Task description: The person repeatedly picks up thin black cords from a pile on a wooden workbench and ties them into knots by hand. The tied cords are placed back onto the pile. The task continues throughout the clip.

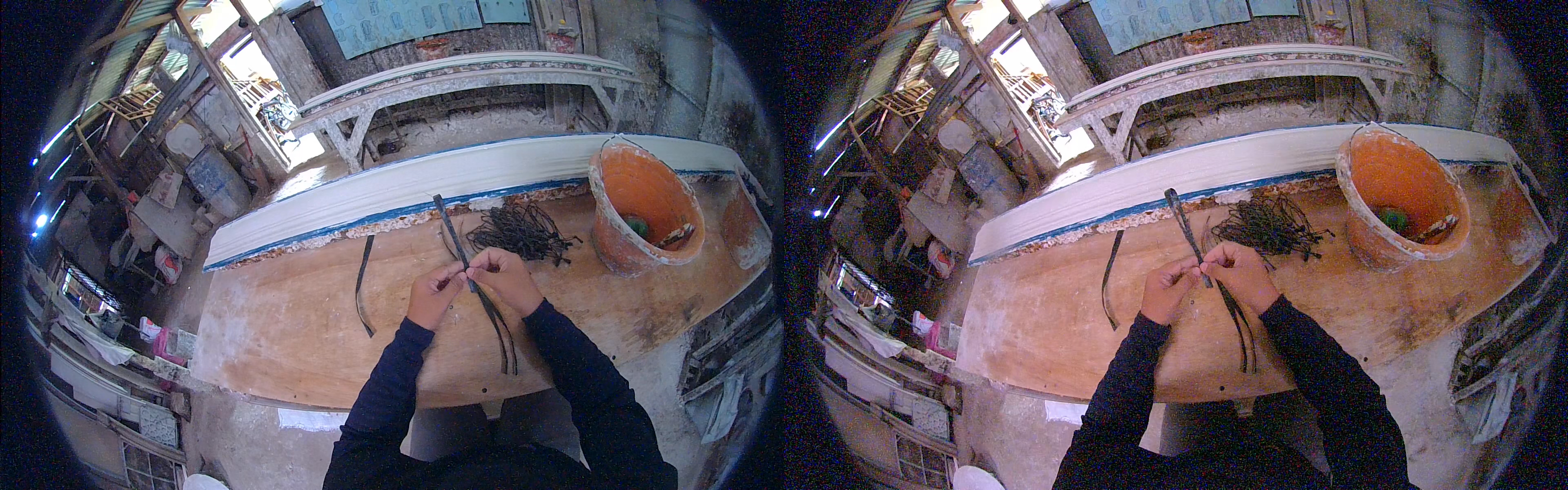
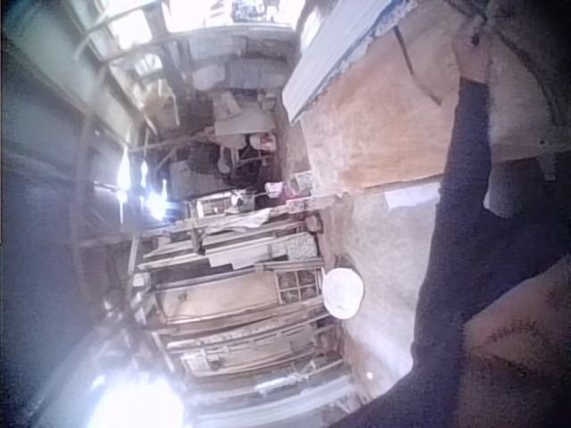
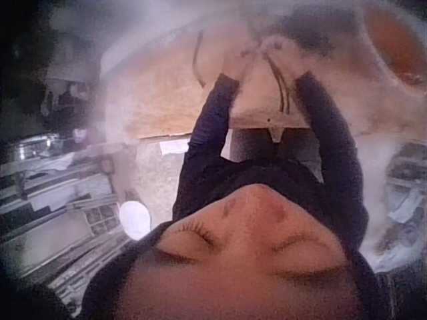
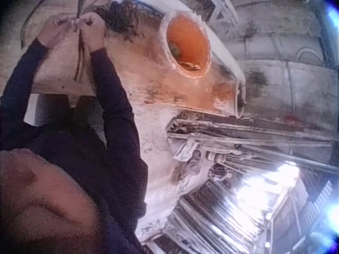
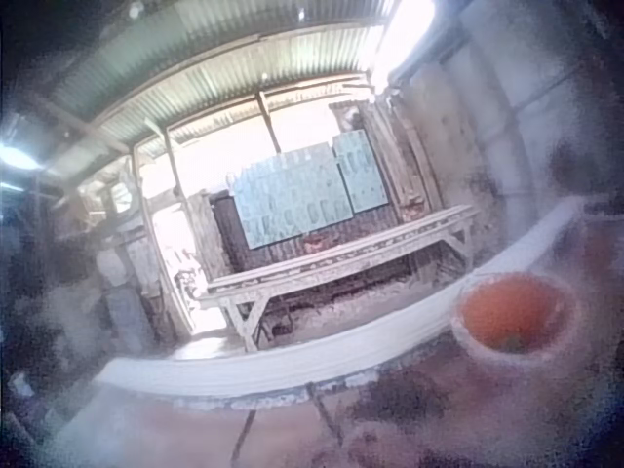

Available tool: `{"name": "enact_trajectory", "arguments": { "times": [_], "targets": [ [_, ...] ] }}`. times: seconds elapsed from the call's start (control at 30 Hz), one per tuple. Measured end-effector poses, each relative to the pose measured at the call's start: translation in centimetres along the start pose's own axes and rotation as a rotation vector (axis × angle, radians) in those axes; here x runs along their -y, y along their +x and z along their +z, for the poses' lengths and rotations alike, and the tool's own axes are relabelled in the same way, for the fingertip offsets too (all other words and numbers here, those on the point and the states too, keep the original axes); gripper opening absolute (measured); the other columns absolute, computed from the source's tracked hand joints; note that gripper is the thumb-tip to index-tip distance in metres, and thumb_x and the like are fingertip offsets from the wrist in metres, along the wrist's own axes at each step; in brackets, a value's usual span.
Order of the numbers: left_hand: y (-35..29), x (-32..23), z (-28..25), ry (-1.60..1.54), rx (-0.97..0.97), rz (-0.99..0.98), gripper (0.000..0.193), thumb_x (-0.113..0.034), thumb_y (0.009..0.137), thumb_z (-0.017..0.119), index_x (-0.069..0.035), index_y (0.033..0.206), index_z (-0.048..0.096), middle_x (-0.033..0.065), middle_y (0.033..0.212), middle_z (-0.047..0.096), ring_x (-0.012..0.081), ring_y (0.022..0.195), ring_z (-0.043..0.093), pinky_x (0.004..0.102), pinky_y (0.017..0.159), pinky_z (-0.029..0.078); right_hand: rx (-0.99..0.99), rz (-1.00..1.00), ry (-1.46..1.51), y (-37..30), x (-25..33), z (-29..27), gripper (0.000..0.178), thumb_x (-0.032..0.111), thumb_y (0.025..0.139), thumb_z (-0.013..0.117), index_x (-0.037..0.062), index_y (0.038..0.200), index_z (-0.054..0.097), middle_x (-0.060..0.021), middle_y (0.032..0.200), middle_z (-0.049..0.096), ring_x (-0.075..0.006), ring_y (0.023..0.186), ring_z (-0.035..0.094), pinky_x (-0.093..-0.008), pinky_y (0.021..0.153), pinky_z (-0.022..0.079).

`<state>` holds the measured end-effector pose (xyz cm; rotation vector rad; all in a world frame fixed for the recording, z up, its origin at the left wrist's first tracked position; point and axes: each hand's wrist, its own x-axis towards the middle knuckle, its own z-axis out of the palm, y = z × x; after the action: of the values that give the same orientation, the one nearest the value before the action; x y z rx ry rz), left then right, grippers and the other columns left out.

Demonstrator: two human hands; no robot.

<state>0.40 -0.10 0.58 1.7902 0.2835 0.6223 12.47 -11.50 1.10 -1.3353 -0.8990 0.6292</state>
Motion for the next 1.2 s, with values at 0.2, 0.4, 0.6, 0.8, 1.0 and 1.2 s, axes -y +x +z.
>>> {"name": "enact_trajectory", "arguments": {
  "times": [0.2,0.4,0.6,0.8,1.0,1.2],
  "targets": [
    [0.1,-0.5,-0.2,0.006,0.02,-0.041,0.019,-0.013,0.086,0.054,0.004,0.095,0.06,0.003,0.074,0.06,0.0077,0.069,0.054,0.0202,0.064,0.044,-0.006,0.022,-0.106,-0.2,0.0,0.5,0.011,0.01,0.077,0.064,0.003,0.079,0.057,0.0001,0.072,0.058,-0.0047,0.065,0.051,-0.0196,0.06,0.042],
    [0.1,-0.8,-0.2,0.035,-0.054,-0.071,0.019,-0.017,0.085,0.055,0.001,0.082,0.059,0.0044,0.071,0.061,0.0082,0.063,0.055,0.0208,0.06,0.044,-0.046,-0.044,-0.258,-0.6,0.8,0.8,0.008,0.009,0.078,0.062,0.0028,0.08,0.057,-0.0004,0.071,0.058,-0.0064,0.065,0.052,-0.0214,0.06,0.042],
    [0.8,0.6,-0.9,-0.275,-0.143,-0.157,0.02,-0.021,0.085,0.056,-0.003,0.077,0.058,0.0026,0.065,0.058,0.0106,0.058,0.056,0.0237,0.056,0.047,-0.074,-0.176,-0.23,-0.4,0.5,0.8,0.013,0.003,0.074,0.06,0.0028,0.087,0.058,-0.0025,0.079,0.057,-0.01,0.071,0.052,-0.0238,0.065,0.042],
    [0.9,0.1,-1.1,-0.303,-0.181,-0.166,0.02,-0.021,0.084,0.057,-0.003,0.078,0.058,0.003,0.069,0.059,0.009,0.059,0.056,0.0222,0.056,0.047,-0.027,-0.406,-0.602,-0.7,0.7,0.9,0.027,0.011,0.068,0.062,0.0104,0.095,0.059,-0.0082,0.081,0.057,-0.0272,0.074,0.056,-0.036,0.064,0.044],
    [0.9,1.0,-0.9,-0.342,-0.158,-0.115,0.02,-0.019,0.085,0.057,0.0,0.085,0.061,0.0018,0.068,0.059,0.0063,0.059,0.053,0.0193,0.056,0.044,-0.052,-0.508,-0.701,-1.1,1.8,1.6,0.025,0.012,0.068,0.066,0.0078,0.091,0.057,-0.0067,0.078,0.054,-0.0251,0.072,0.052,-0.0356,0.065,0.04],
    [0.8,0.8,-0.7,-0.348,-0.105,-0.134,0.021,-0.019,0.086,0.055,0.002,0.087,0.059,0.0043,0.07,0.06,0.0084,0.064,0.058,0.0206,0.058,0.047,-0.115,-0.573,-0.723,-1.1,1.3,1.3,0.013,0.017,0.073,0.061,0.0085,0.081,0.059,-0.0053,0.075,0.056,-0.0241,0.072,0.054,-0.0355,0.066,0.037]
  ]
}}
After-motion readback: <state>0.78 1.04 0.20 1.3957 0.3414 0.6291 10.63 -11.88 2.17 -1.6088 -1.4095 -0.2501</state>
